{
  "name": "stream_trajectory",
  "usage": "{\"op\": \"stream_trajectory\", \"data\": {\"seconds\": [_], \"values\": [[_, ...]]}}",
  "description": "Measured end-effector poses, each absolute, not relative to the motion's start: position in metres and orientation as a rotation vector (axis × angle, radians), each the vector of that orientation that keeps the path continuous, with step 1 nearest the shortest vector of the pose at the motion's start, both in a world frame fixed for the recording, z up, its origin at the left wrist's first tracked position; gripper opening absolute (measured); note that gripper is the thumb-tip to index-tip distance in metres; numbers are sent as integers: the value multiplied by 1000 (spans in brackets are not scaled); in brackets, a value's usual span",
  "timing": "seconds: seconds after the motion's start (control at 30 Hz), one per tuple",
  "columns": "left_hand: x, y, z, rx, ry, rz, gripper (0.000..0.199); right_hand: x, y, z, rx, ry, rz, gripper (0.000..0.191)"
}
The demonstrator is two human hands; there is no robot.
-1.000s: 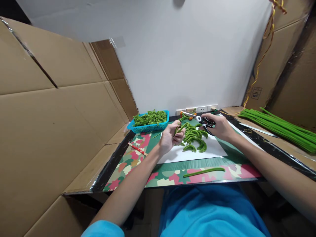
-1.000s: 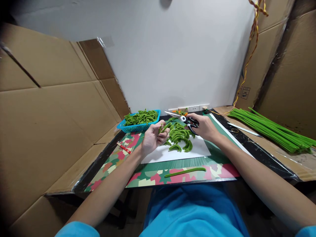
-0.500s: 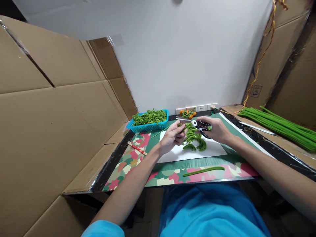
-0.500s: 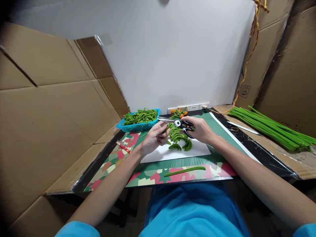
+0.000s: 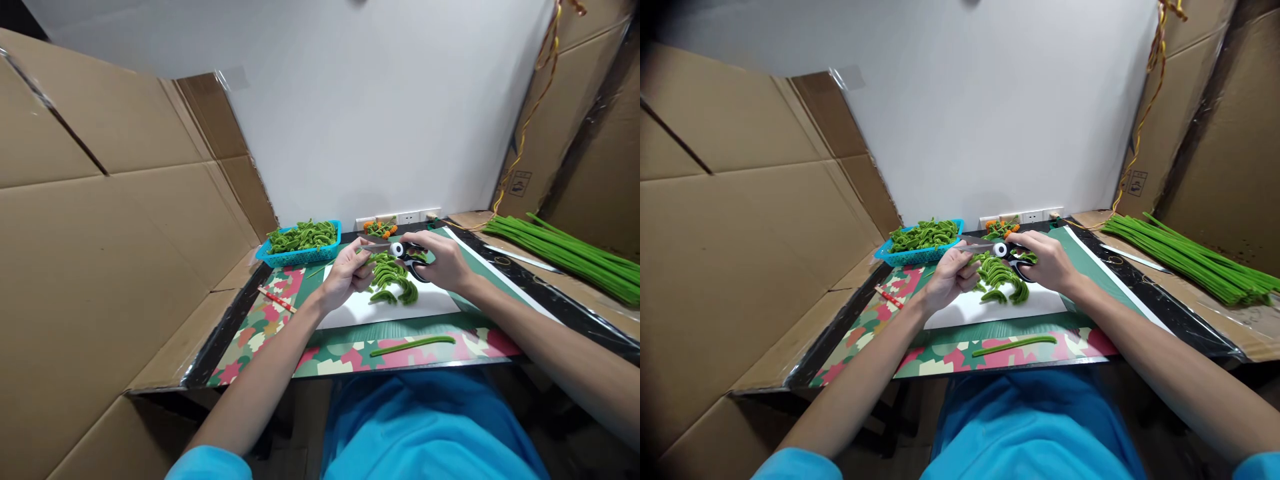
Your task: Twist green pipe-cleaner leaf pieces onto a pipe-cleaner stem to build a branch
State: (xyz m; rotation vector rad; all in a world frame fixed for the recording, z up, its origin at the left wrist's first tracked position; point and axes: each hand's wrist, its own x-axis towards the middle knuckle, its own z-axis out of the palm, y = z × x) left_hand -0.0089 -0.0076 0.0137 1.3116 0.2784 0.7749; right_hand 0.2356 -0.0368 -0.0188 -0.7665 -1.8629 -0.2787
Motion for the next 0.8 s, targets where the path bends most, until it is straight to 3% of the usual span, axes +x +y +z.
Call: {"op": "stream_trajectory", "data": {"seconds": [0.17, 0.8], "values": [[-9, -9, 14, 1308, 270, 812, 42, 236, -37, -20, -823, -1894, -317, 53], [-11, -11, 18, 1243, 269, 807, 35, 238, -36, -23, -853, -1903, -329, 52]]}}
